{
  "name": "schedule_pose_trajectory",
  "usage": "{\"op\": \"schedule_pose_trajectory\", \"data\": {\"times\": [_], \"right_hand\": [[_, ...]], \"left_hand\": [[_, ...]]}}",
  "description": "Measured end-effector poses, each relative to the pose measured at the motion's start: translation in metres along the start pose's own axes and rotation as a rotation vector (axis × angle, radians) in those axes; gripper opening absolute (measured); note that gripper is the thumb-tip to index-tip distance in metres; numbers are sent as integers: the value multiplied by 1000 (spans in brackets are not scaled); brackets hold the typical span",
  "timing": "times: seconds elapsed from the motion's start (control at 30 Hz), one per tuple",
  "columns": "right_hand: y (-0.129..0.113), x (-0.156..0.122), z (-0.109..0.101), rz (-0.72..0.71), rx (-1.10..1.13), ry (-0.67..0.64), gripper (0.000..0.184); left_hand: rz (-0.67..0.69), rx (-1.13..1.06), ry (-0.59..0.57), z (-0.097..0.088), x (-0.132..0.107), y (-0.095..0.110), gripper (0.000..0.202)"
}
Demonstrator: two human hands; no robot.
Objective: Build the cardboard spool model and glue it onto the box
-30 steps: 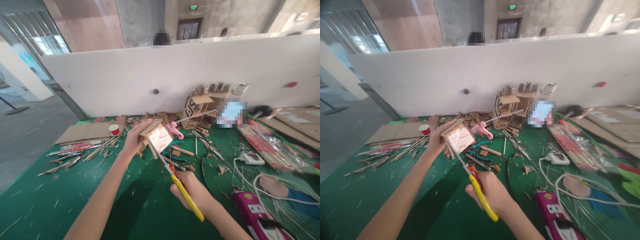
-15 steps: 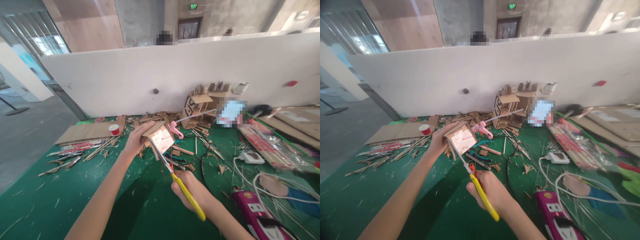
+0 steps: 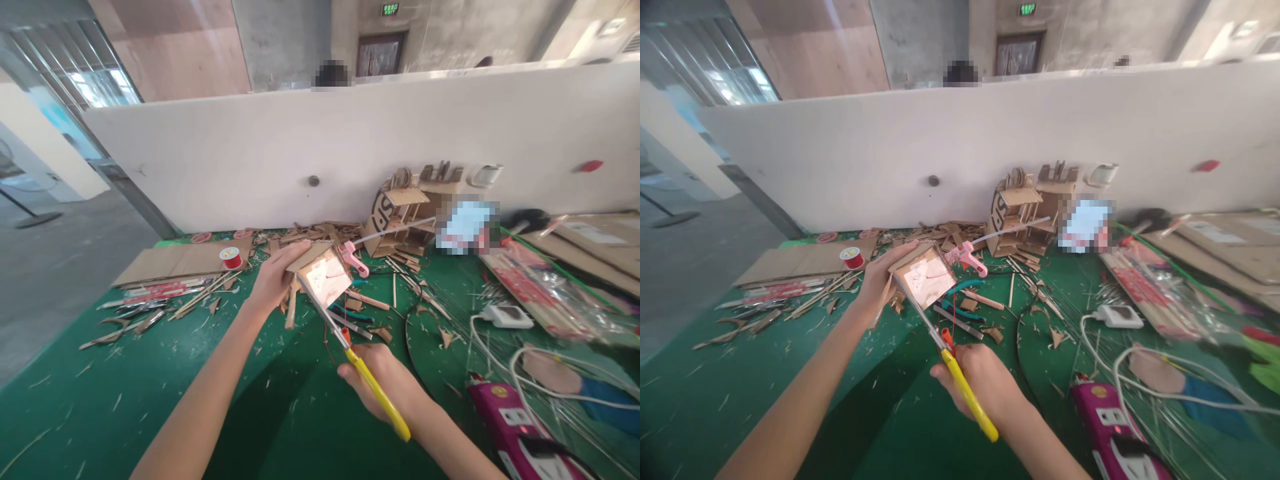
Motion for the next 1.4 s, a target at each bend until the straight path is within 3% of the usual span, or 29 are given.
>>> {"op": "schedule_pose_trajectory", "data": {"times": [0.23, 0.4, 0.5, 0.57, 0.67, 0.77, 0.9, 1.03, 1.27, 1.4], "right_hand": [[-11, -4, -1, -99, -53, 42, 43], [-3, -3, -17, -73, -43, 123, 48], [1, -4, -23, -107, 119, 167, 47], [3, -5, -23, -105, 286, 164, 46], [7, -6, -16, -4, 537, 147, 48], [5, -5, -9, 98, 735, 141, 53], [-2, 1, -5, 189, 903, 136, 58], [-8, 5, -6, 248, 876, 106, 63], [-13, -11, 9, 198, 808, 14, 56], [-11, -13, 9, 105, 744, 123, 53]], "left_hand": [[85, 139, 36, -9, 0, -1, 44], [-22, 262, 115, -26, 3, -17, 47], [-52, 295, 219, -38, 6, -20, 48], [-4, 294, 310, -45, 7, -12, 42], [79, 222, 432, -50, 6, 1, 31], [80, 99, 511, -50, 2, 2, 29], [87, 113, 476, -42, -2, 1, 27], [155, 143, 419, -36, -2, 6, 30], [323, 201, 465, -43, -2, 19, 61], [365, 291, 475, -42, -2, 29, 79]]}}
Point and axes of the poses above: each hand's wrist, its own x-axis towards the middle knuckle, its own z-axis out of the palm, y = z × x, the point moved 10 cm from there along x, towards the middle knuckle, and after that the axes turned 10 degrees about y, right-handed, at the moved point
